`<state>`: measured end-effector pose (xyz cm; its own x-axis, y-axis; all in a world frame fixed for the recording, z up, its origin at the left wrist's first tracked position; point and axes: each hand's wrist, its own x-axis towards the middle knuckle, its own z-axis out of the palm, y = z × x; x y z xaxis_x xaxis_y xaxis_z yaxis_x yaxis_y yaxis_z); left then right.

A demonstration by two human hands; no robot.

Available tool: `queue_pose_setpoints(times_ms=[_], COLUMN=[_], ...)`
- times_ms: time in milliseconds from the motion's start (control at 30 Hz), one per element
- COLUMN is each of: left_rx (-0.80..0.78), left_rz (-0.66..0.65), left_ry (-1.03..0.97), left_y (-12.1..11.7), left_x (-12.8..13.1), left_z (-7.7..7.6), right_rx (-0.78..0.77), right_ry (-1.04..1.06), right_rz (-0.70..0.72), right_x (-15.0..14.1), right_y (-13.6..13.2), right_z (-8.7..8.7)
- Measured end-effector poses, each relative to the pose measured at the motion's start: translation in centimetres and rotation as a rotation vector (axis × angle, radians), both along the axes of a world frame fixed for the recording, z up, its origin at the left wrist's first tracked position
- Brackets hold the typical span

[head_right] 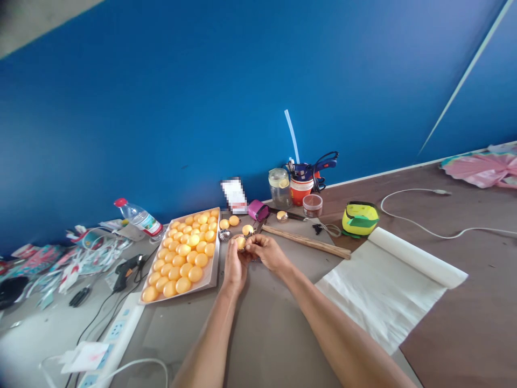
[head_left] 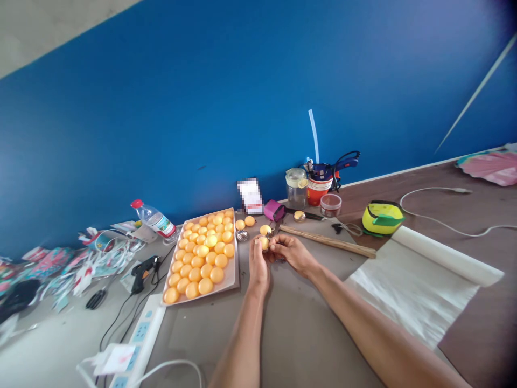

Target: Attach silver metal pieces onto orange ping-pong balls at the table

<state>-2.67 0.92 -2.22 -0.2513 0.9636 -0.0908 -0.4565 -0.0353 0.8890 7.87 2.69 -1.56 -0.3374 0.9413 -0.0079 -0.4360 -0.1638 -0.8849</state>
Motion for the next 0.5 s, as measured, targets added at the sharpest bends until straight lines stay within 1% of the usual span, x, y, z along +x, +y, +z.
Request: queue_pose_setpoints(times_ms=[133, 300, 500], left_rx=[0.011, 0.025, 0.038], left_rz=[-0.008, 0.032, 0.072], left_ry=[0.043, 0.099, 0.099], left_y=[-0.22, -0.46, -0.66], left_x=[-0.07, -0.08, 0.23], left_z=[-0.02, -0.15, -0.50], right_rx=[0.011, 0.036, 0.109], right_ry=[0.020, 0.026, -0.008], right_rz=[0.008, 0.039, 0.011], right_x=[0.16, 0.09, 0.11], right_y=[0.08, 0.05, -0.01], right_z=[-0.26, -0.41, -0.42])
